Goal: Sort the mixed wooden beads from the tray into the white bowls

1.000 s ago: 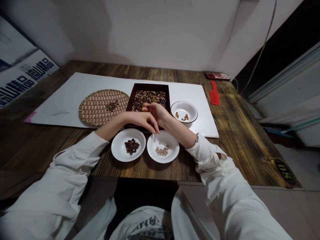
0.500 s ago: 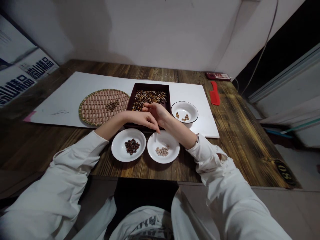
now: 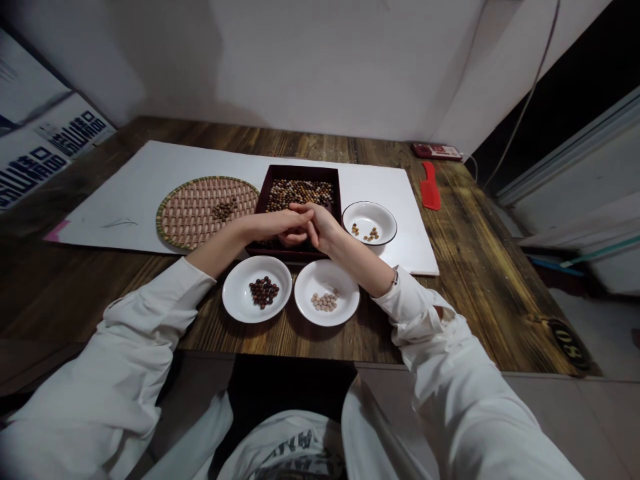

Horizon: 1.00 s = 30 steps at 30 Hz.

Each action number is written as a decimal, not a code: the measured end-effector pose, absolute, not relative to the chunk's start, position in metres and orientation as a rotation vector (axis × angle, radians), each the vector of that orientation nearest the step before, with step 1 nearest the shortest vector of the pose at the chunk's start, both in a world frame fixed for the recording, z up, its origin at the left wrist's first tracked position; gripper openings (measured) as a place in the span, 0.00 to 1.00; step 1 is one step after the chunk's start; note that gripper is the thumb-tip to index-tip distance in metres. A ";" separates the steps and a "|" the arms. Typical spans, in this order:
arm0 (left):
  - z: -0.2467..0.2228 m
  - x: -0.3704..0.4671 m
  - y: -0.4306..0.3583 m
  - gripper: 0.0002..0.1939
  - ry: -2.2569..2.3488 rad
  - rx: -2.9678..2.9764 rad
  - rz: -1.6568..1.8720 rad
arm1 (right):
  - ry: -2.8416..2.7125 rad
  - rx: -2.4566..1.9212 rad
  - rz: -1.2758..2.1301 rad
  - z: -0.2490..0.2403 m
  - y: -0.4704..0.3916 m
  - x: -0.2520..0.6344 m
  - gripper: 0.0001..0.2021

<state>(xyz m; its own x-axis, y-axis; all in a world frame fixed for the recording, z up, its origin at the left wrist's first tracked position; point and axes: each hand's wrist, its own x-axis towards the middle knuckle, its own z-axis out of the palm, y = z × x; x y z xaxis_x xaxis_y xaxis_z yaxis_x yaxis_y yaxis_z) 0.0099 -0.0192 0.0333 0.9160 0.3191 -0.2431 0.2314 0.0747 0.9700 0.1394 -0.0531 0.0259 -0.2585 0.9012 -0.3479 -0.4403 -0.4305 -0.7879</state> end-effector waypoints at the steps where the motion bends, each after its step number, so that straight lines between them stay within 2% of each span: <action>1: 0.033 0.010 -0.019 0.32 0.454 1.471 0.074 | -0.688 -1.017 1.819 0.026 -0.053 0.139 0.03; 11: 0.028 0.010 -0.011 0.31 0.428 1.203 0.109 | -0.587 -1.100 1.770 0.043 -0.064 0.133 0.14; 19: 0.034 0.009 -0.013 0.29 0.559 1.092 0.069 | -0.624 -1.134 1.832 0.038 -0.060 0.134 0.11; 23: 0.034 0.009 -0.012 0.22 0.517 1.118 0.081 | -0.671 -1.152 1.807 0.039 -0.061 0.135 0.10; 28: 0.035 0.009 -0.012 0.05 0.487 1.148 0.052 | -0.722 -1.181 1.820 0.041 -0.062 0.138 0.14; 30: 0.035 0.008 -0.012 0.06 0.464 1.143 0.055 | -0.733 -1.199 1.808 0.040 -0.061 0.140 0.15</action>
<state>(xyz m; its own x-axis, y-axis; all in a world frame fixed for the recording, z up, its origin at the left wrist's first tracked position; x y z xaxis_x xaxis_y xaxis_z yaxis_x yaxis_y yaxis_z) 0.0084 -0.0119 0.0348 0.9038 0.2755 -0.3274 0.1911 0.4247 0.8849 0.1398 -0.0610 0.0397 -0.2038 0.8721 -0.4448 -0.3164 -0.4886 -0.8131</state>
